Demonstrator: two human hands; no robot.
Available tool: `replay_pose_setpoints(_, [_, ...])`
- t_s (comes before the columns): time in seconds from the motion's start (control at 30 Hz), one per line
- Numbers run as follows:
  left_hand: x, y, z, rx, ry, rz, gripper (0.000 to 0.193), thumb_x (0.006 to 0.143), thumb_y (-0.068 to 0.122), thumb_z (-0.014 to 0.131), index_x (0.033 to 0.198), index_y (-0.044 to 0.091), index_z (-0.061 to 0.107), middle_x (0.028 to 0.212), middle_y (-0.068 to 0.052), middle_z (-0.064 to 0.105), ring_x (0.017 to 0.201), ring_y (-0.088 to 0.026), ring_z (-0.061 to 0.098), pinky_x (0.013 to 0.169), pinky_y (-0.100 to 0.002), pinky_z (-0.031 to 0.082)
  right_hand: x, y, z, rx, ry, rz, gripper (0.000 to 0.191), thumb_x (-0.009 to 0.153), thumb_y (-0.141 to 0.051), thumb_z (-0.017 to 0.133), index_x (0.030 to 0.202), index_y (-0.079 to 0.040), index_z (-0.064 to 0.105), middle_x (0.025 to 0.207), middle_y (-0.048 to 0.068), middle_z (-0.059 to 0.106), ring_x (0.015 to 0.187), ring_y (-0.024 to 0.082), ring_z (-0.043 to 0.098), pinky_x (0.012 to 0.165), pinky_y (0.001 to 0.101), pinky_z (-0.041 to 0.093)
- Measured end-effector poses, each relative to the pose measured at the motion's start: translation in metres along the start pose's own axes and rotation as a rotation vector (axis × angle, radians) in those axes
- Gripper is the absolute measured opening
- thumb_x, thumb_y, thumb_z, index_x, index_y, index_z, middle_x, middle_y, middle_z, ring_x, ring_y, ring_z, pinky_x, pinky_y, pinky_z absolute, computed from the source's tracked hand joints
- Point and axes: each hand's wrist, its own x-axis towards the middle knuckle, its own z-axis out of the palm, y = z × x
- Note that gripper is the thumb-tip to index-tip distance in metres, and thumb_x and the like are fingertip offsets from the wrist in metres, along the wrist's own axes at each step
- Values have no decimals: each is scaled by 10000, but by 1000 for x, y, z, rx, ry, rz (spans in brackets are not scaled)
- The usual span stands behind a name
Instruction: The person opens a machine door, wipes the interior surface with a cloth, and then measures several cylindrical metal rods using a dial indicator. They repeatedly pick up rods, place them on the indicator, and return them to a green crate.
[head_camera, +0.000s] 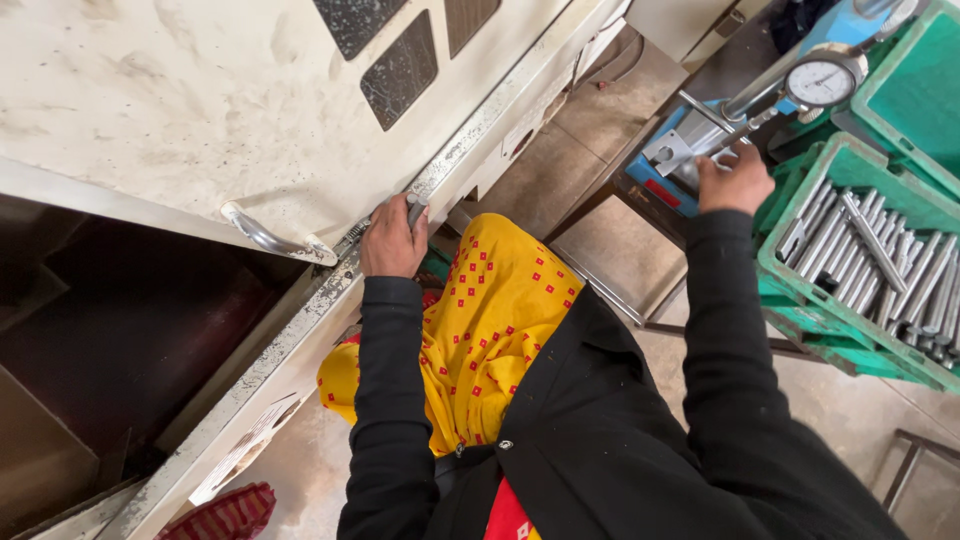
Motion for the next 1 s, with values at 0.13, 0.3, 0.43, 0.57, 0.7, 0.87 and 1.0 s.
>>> replay_pose_setpoints(0.13, [-1,1,-1,-4,11,-13,257,976,243,704,1156,71,642,979,-164,710,910,-357,694,766,-462,566,-48,-15,-8,129,113,-104,479,789,5,812,1205,24,575,1106,176,595,882,292,659,663,349,583])
replay_pose_setpoints(0.3, [0,-6,4,13,-10,-18,277,1008,278,687,1174,63,635,985,-181,702,891,-380,689,758,-472,560,-118,-51,4,213,-237,-157,293,882,-28,732,1147,-35,607,1016,124,611,774,219,650,655,349,550])
replay_pose_setpoints(0.43, [-15,0,8,-29,65,-101,446,1037,358,640,1286,-11,610,1076,-238,704,944,-422,680,815,-492,537,-164,-91,20,462,-658,-149,265,945,-149,697,1180,-43,636,1048,134,687,905,234,701,749,356,590])
replay_pose_setpoints(0.57, [-72,29,0,-730,5,-350,366,1098,337,546,1173,1,668,1042,-132,799,977,-239,759,890,-350,584,-193,-127,32,798,-958,-344,438,976,-214,681,1330,8,550,1218,184,669,1081,281,676,825,380,572])
replay_pose_setpoints(0.7, [-121,62,-27,-1109,109,-419,269,1093,202,574,1247,-14,624,1079,-77,752,1037,-154,729,915,-309,575,-218,-157,46,768,-1351,-410,424,1020,-222,635,1358,9,526,1066,164,701,969,275,703,819,362,565])
replay_pose_setpoints(0.87, [-148,70,-92,-812,218,-385,270,1077,167,583,1295,19,641,1153,-100,744,1084,-204,720,955,-326,564,-228,-191,38,877,-1691,-346,236,1103,-171,501,1259,-15,584,931,161,708,843,293,689,783,316,571])
replay_pose_setpoints(1.0, [-165,73,-123,-558,231,-265,271,1050,126,615,1305,43,654,1269,-133,690,1179,-281,687,1023,-365,543,-211,-217,29,756,-1395,-857,223,990,-140,612,1172,-14,622,972,172,708,907,313,729,758,359,551])
